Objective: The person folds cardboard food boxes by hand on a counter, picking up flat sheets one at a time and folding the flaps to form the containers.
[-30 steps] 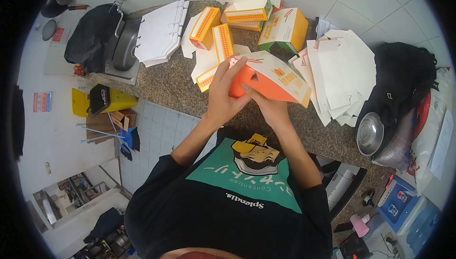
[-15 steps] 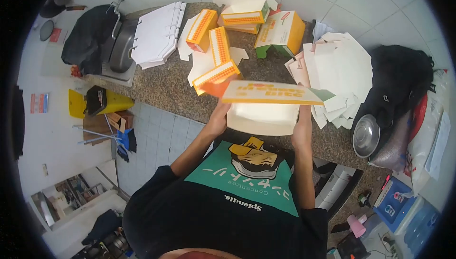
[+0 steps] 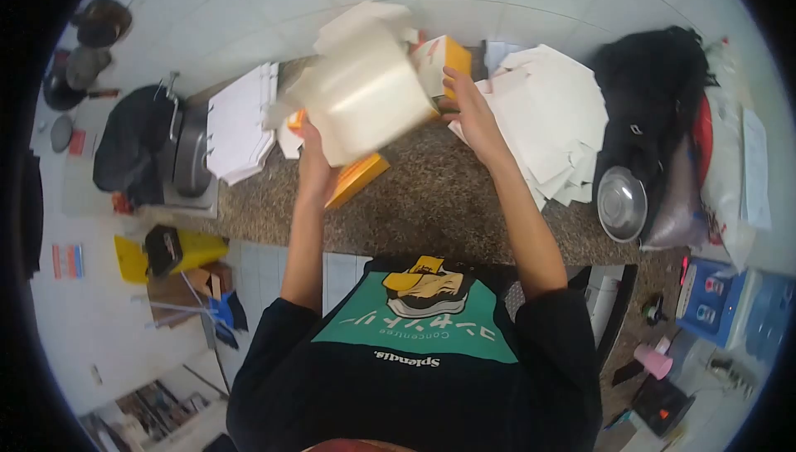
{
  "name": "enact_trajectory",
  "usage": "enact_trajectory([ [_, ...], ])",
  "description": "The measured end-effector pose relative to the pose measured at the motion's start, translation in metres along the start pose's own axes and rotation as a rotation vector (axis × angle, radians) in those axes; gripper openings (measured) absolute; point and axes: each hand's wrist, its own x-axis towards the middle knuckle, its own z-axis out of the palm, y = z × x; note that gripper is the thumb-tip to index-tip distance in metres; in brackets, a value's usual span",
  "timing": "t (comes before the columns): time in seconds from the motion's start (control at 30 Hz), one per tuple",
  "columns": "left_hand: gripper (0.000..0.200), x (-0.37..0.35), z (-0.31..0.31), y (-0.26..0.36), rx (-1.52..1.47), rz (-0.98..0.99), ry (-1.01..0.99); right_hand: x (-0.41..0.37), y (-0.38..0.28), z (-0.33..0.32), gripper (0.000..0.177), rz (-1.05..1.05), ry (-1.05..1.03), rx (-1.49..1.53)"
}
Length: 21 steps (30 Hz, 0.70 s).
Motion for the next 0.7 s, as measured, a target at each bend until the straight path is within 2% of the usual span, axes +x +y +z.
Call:
enact_trajectory([
  [0.03, 0.061, 0.016, -0.008, 0.000, 0.166, -0.062, 0.109, 0.012, 0.014, -0.018, 0.056, -0.099, 0.050, -0.241],
  [0.07, 0.059, 0.039, -0.045, -0.014, 0.538, -0.052, 0.078, 0.008, 0.025, -0.035, 0.056, -0.111, 0.069, -0.244],
  [0.1, 0.059, 0.057, -0.074, -0.026, 0.912, -0.034, 0.054, 0.001, 0.035, -0.053, 0.054, -0.296, 0.188, -0.678],
  [0.13, 0.057, 0.044, -0.058, -0.008, 1.173, 0.019, 0.133, -0.002, 0.046, -0.072, 0.053, -0.485, 0.318, -1.113],
  [0.17, 0.056, 0.018, -0.045, 0.011, 1.430, 0.078, 0.226, -0.010, 0.065, -0.092, 0.051, -0.446, 0.316, -1.175],
  [0.23, 0.055, -0.006, -0.053, 0.011, 1.235, -0.003, 0.064, -0.032, 0.102, -0.125, 0.043, -0.324, 0.252, -1.215],
  [0.3, 0.053, -0.031, -0.042, 0.013, 1.071, -0.223, -0.075, -0.043, 0.116, -0.138, 0.036, -0.246, 0.206, -1.196],
  [0.37, 0.051, -0.054, -0.030, 0.004, 1.100, -0.300, -0.180, -0.044, 0.121, -0.142, 0.023, -0.070, 0.240, -1.218],
  [0.4, 0.051, -0.061, -0.025, -0.002, 1.104, -0.294, -0.185, -0.044, 0.120, -0.145, 0.023, -0.072, 0.248, -1.214],
  [0.47, 0.049, -0.073, -0.015, -0.015, 1.020, -0.111, -0.344, -0.049, 0.107, -0.149, 0.014, -0.242, 0.523, -0.843],
  [0.5, 0.049, -0.075, -0.005, -0.015, 1.020, -0.103, -0.349, -0.054, 0.089, -0.145, 0.014, -0.247, 0.531, -0.844],
  [0.57, 0.051, -0.080, 0.021, -0.003, 1.054, -0.117, -0.487, -0.075, 0.035, -0.126, 0.007, -0.654, 0.883, -0.910],
  [0.6, 0.051, -0.080, 0.034, 0.002, 1.051, -0.102, -0.476, -0.089, 0.007, -0.121, 0.004, -0.713, 0.896, -1.002],
  [0.63, 0.055, -0.081, 0.048, 0.008, 1.054, 0.075, -0.487, -0.104, -0.011, -0.116, 0.002, -0.778, 0.903, -1.093],
  [0.67, 0.061, -0.079, 0.062, 0.014, 1.053, 0.260, -0.485, -0.117, -0.012, -0.118, 0.002, -0.720, 0.809, -1.115],
  [0.7, 0.061, -0.076, 0.077, 0.022, 1.051, 0.284, -0.453, -0.132, -0.011, -0.119, 0.004, -0.664, 0.712, -1.137],
])
